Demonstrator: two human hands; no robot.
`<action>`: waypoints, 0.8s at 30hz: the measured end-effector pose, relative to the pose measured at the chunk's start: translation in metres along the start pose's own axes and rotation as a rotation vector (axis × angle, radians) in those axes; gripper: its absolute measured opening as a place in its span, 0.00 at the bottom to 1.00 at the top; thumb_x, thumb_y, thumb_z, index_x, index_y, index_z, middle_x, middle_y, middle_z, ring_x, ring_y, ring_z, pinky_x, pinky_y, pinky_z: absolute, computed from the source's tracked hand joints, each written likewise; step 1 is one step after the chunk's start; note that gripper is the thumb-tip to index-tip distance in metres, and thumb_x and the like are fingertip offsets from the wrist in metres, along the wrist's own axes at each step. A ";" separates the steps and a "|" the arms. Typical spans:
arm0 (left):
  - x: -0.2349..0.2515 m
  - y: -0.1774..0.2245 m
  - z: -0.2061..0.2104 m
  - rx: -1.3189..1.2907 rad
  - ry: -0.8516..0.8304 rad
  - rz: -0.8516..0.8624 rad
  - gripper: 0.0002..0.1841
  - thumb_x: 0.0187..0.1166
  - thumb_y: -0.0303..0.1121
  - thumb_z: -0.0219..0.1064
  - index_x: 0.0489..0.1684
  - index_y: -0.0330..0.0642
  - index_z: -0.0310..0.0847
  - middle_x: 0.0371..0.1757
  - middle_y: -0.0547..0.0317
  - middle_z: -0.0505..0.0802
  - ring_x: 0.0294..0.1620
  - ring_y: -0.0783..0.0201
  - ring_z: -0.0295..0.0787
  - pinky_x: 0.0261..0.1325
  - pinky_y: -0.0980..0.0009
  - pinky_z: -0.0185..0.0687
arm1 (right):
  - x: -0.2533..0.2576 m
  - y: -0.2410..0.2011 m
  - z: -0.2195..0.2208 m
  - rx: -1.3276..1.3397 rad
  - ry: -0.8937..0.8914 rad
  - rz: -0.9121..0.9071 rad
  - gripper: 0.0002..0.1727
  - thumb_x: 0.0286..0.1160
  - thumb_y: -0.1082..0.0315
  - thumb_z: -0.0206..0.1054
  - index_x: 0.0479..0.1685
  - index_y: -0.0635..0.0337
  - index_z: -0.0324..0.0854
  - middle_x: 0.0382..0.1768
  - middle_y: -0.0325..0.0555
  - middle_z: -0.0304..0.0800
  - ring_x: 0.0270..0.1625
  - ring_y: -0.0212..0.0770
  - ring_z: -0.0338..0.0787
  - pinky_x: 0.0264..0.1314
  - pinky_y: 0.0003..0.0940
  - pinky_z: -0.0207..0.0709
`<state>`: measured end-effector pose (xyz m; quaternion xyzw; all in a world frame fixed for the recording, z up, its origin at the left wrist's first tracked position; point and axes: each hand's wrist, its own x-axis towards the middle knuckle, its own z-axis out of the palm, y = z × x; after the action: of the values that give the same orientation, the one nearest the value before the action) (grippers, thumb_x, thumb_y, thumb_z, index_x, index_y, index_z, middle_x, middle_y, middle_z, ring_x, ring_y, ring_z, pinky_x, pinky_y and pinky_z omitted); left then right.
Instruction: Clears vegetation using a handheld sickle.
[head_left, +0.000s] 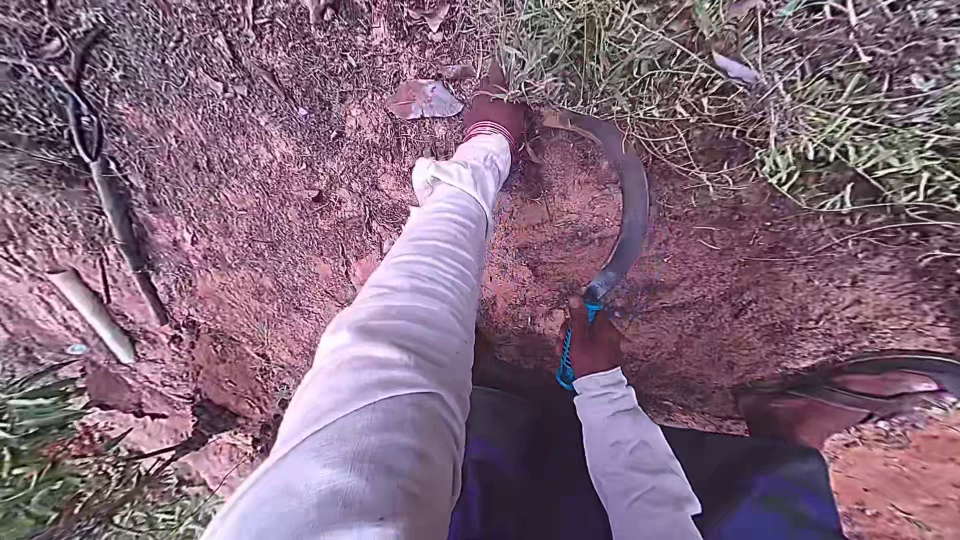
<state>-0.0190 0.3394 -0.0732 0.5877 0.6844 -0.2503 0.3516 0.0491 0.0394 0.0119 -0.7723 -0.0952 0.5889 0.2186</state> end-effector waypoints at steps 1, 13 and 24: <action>0.000 -0.003 0.003 -0.020 0.014 -0.036 0.33 0.94 0.41 0.52 0.94 0.32 0.49 0.89 0.31 0.69 0.90 0.35 0.64 0.87 0.36 0.56 | 0.014 0.002 0.006 -0.072 0.017 -0.045 0.24 0.91 0.58 0.54 0.57 0.77 0.77 0.18 0.38 0.77 0.16 0.29 0.78 0.23 0.29 0.78; -0.011 -0.003 0.010 -0.323 0.039 -0.153 0.26 0.97 0.36 0.45 0.83 0.22 0.64 0.83 0.28 0.76 0.89 0.40 0.67 0.90 0.49 0.58 | 0.039 -0.003 0.024 -0.116 0.029 0.018 0.24 0.92 0.58 0.55 0.60 0.77 0.77 0.24 0.46 0.82 0.22 0.36 0.83 0.32 0.37 0.81; -0.002 0.012 0.035 0.024 0.310 0.062 0.42 0.75 0.29 0.70 0.93 0.39 0.55 0.88 0.37 0.71 0.93 0.39 0.58 0.93 0.37 0.36 | 0.057 -0.052 0.045 0.420 -0.346 0.389 0.27 0.97 0.49 0.40 0.33 0.60 0.68 0.09 0.38 0.71 0.07 0.34 0.75 0.12 0.29 0.77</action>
<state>-0.0005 0.3141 -0.0929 0.6442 0.7091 -0.1536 0.2422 0.0287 0.1181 -0.0234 -0.6024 0.1419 0.7488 0.2371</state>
